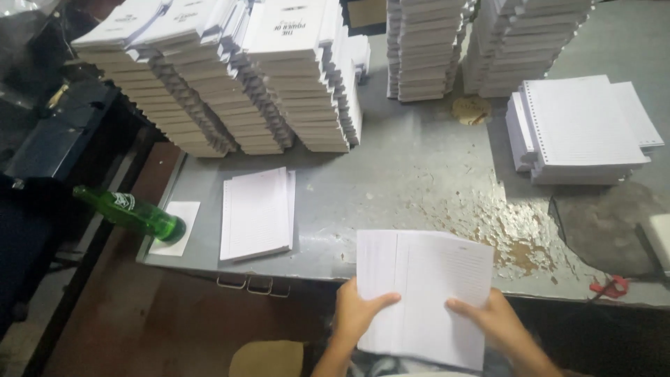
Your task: Counting and inspecting stacks of printed paper sheets on a production table and recording data on a laptop.
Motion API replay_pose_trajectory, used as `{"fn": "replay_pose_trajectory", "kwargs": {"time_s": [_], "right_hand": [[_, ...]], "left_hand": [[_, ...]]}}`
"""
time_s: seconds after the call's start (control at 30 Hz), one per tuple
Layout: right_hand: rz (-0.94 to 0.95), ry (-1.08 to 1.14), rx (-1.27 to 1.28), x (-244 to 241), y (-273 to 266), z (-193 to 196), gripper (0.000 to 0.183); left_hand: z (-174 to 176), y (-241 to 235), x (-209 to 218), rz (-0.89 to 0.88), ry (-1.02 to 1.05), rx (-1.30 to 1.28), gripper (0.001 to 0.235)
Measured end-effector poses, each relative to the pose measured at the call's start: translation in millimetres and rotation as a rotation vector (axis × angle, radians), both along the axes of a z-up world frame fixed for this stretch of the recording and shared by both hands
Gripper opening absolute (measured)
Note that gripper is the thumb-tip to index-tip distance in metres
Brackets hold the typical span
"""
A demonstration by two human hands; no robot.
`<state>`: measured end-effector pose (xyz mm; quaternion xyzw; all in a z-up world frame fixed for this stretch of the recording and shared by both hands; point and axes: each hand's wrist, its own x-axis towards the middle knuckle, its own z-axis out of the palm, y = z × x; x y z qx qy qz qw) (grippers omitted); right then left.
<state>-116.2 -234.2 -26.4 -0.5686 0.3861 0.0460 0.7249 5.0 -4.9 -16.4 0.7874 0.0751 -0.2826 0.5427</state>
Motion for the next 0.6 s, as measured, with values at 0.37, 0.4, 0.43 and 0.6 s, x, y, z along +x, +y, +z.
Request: {"fn": "replay_pose_trajectory", "kwargs": {"time_s": [0.37, 0.4, 0.43, 0.6], "right_hand": [[0.0, 0.196, -0.248, 94, -14, 26, 0.052], [0.003, 0.19, -0.257, 96, -17, 17, 0.052], [-0.021, 0.183, -0.23, 99, -21, 9, 0.054], [-0.034, 0.216, -0.169, 102, -26, 1, 0.055]], "left_hand": [[7, -54, 88, -0.234, -0.355, 0.421, 0.081], [-7, -57, 89, -0.227, -0.359, 0.414, 0.081], [-21, -62, 91, -0.244, -0.451, 0.418, 0.087], [-16, -91, 72, -0.119, -0.739, 0.105, 0.059]]}}
